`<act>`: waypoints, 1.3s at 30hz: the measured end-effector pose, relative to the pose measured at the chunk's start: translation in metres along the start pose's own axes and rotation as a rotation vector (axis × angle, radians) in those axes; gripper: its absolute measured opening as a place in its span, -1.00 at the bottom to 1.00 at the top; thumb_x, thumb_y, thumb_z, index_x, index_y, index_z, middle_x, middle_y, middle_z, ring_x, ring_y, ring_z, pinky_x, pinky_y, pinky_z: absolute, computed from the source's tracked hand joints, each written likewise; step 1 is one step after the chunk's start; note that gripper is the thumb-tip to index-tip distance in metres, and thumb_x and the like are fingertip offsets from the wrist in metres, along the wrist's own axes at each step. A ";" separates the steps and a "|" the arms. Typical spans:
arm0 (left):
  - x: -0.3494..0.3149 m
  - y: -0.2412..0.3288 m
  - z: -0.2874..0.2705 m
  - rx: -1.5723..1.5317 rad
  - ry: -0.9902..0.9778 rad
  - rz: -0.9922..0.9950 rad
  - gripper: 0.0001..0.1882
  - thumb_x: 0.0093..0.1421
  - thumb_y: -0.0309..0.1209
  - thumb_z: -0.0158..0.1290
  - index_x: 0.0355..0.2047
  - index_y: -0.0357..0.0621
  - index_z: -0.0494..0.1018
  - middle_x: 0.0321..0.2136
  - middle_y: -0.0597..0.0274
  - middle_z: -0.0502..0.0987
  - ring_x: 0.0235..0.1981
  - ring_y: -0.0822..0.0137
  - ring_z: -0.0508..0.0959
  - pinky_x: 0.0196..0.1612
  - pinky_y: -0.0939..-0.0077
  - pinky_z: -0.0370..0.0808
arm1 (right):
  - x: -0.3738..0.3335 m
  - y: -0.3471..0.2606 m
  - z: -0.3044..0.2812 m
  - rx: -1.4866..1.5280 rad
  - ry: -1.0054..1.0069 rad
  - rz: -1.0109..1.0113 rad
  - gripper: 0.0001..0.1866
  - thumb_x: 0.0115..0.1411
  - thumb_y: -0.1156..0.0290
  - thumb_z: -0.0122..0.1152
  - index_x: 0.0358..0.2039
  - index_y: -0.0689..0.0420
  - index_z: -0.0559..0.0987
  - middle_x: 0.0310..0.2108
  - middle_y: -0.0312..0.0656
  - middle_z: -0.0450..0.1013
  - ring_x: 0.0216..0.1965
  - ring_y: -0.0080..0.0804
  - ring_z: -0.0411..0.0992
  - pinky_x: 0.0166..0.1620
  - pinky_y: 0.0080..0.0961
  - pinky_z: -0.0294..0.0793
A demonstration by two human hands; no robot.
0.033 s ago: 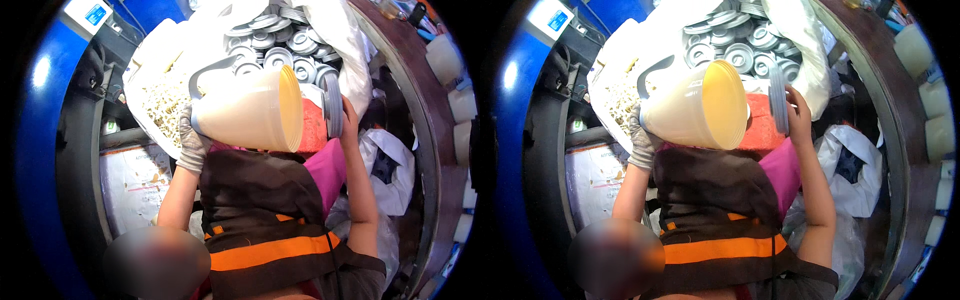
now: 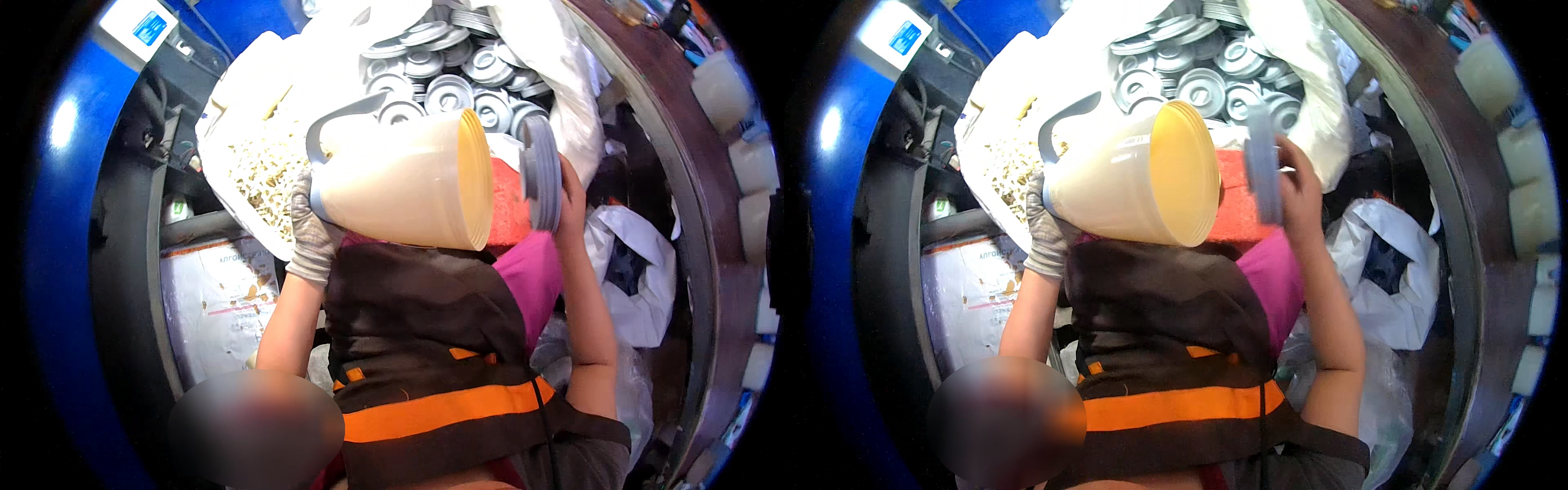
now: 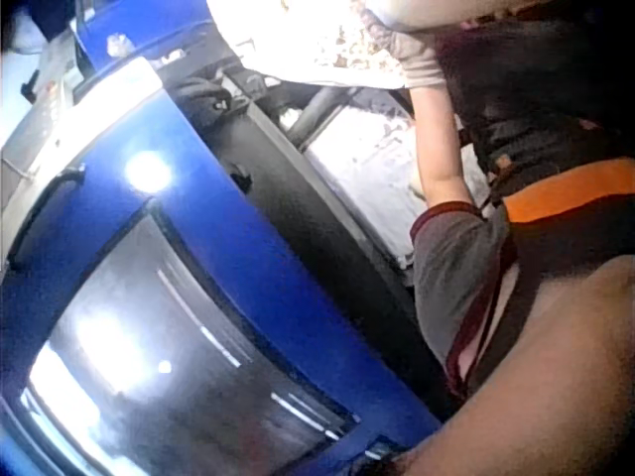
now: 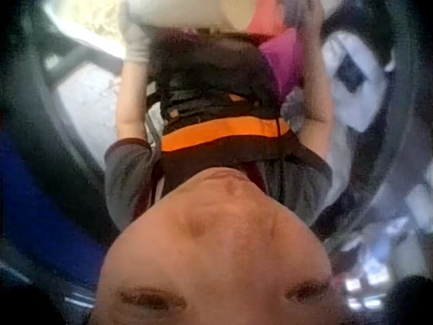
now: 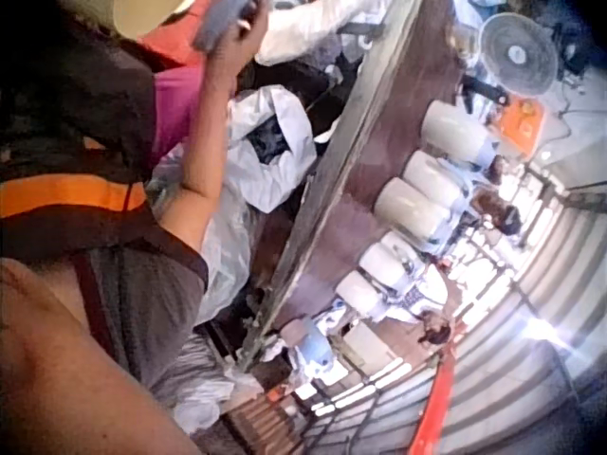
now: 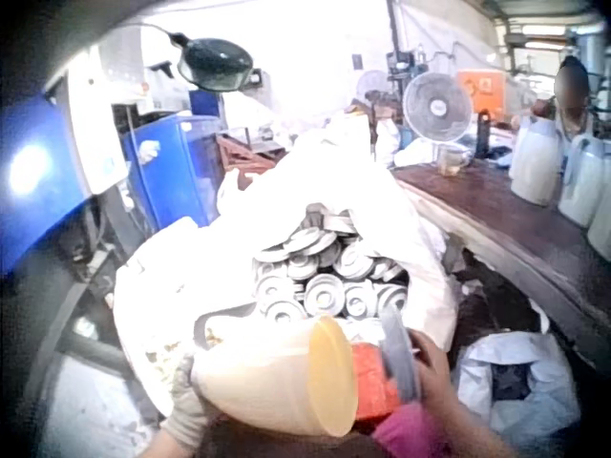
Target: The person sits on the floor and repeatedly assembles white plastic pitchers. They pick up a pitcher body, insert a filter, and screw on a grey lid. The person handles the pitchers one at a time, placing the finished units on a nearby table.
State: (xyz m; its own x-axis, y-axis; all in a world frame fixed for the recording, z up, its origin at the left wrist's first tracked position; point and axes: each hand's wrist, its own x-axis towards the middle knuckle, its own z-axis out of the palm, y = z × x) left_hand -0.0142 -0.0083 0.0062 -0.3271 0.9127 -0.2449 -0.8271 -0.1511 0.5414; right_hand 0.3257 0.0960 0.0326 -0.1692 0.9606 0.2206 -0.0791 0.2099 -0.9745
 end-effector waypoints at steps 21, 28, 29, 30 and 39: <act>-0.043 -0.028 0.047 0.226 -0.193 0.177 -0.50 0.23 -0.12 -0.05 0.03 -0.26 0.32 -0.10 0.09 0.47 -0.10 0.27 0.48 0.03 0.32 0.41 | -0.056 -0.005 0.023 -0.138 0.018 -0.014 -0.47 0.04 0.20 0.13 0.00 0.23 0.39 -0.29 -0.20 0.39 -0.29 -0.45 0.36 -0.25 -0.54 0.35; -0.048 0.007 0.082 1.084 -0.560 0.617 -0.42 0.17 0.02 0.00 -0.13 -0.34 0.46 -0.05 -0.02 0.40 -0.04 0.25 0.43 -0.01 0.39 0.36 | -0.076 0.019 0.012 0.307 -0.139 0.868 -0.55 0.29 0.12 -0.10 0.08 0.11 0.37 -0.06 -0.18 0.41 -0.09 -0.42 0.42 -0.12 -0.51 0.41; -0.048 0.010 0.070 0.963 -0.438 0.454 -0.44 0.18 0.00 0.00 -0.10 -0.31 0.42 -0.08 0.03 0.43 -0.07 0.29 0.44 0.00 0.40 0.36 | -0.077 0.018 0.000 0.213 -0.155 0.808 -0.54 0.28 0.12 -0.10 0.09 0.12 0.36 -0.03 -0.17 0.40 -0.06 -0.41 0.40 -0.07 -0.50 0.40; -0.047 0.012 0.059 0.848 -0.312 0.297 -0.46 0.19 -0.03 0.00 -0.06 -0.28 0.39 -0.11 0.07 0.45 -0.09 0.32 0.45 0.01 0.42 0.36 | -0.073 0.003 0.003 0.127 -0.179 0.747 -0.52 0.28 0.11 -0.09 0.10 0.13 0.34 -0.01 -0.17 0.39 -0.03 -0.40 0.39 -0.03 -0.49 0.38; -0.054 -0.007 0.063 0.635 -0.357 0.266 -0.45 0.22 -0.04 -0.07 -0.08 -0.35 0.36 -0.14 0.13 0.45 -0.10 0.40 0.43 -0.06 0.44 0.39 | -0.094 -0.008 -0.005 0.168 -0.179 0.624 -0.55 0.27 0.12 -0.08 -0.01 0.21 0.40 -0.30 -0.20 0.45 -0.31 -0.52 0.41 -0.23 -0.59 0.36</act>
State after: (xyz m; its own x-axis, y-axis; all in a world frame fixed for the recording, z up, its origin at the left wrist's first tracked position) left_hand 0.0383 -0.0326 0.0658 -0.2216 0.9595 0.1737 -0.2856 -0.2341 0.9293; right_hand 0.3469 0.0045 0.0198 -0.3921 0.8445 -0.3648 -0.0625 -0.4201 -0.9053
